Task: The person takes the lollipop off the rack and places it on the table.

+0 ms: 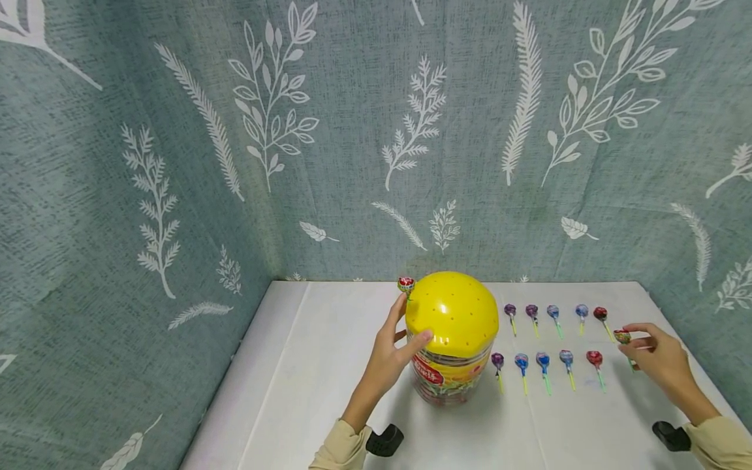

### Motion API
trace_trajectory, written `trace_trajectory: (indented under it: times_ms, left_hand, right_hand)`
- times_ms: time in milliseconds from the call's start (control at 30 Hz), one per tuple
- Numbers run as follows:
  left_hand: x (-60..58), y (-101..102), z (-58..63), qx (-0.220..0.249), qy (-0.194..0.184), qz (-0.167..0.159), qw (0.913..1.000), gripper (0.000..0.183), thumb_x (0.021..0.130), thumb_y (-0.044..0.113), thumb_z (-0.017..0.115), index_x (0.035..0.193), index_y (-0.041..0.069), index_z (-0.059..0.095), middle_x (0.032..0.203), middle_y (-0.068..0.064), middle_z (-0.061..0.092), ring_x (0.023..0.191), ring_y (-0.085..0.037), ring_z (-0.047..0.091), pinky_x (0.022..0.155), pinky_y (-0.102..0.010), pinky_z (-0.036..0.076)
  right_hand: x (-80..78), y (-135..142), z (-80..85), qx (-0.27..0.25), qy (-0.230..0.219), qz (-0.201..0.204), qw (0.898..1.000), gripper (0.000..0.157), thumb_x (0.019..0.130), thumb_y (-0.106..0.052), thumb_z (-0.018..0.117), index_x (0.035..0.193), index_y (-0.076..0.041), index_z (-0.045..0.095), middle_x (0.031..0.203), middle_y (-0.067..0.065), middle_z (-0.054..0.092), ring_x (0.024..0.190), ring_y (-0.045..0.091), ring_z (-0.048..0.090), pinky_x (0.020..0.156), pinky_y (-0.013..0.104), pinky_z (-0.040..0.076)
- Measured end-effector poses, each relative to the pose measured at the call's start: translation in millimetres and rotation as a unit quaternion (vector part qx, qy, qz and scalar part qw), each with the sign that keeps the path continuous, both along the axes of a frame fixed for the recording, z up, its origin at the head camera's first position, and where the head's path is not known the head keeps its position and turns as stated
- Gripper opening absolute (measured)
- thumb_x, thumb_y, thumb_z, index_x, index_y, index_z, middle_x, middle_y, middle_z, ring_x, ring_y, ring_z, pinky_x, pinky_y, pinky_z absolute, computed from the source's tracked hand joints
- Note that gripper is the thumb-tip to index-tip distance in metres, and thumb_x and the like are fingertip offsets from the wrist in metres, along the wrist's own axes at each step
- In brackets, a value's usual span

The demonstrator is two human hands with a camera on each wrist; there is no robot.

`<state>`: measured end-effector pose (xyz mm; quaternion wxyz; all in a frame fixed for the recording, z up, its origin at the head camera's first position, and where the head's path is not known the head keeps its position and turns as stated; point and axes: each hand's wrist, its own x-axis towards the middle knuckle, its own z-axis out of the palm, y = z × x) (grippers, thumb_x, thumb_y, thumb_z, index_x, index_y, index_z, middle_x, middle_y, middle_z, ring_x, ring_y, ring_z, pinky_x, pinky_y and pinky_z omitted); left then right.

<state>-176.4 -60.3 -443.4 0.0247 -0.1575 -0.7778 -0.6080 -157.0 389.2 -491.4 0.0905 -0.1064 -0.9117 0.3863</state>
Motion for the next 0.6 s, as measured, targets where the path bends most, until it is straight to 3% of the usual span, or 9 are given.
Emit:
trace_trajectory:
  times_ms: [200,600]
  left_hand:
    - [0.5,0,-0.1,-0.001,0.003,0.001,1.0000,0.077,0.087,0.044,0.061,0.150,0.023,0.023,0.151,-0.003,0.031,0.136,-0.025,0.030,0.100,-0.051,0.037]
    - [1.6,0,1.4,0.000,0.002,0.003,1.0000,0.078,0.086,0.044,0.061,0.151,0.021,0.023,0.151,-0.004,0.031,0.136,-0.025,0.030,0.100,-0.051,0.037]
  right_hand:
    - [-5.8,10,-21.6,0.027,-0.012,-0.014,0.999,0.034,0.085,-0.009,0.064,0.113,0.006,0.053,0.074,0.011,0.065,0.051,0.009,0.055,0.045,0.028,0.042]
    - [-13.6,17,-54.9,0.062,-0.040,-0.021,0.997,0.035,0.080,-0.007,0.065,0.108,0.010,0.055,0.071,0.011,0.062,0.061,0.015,0.051,0.049,0.031,0.040]
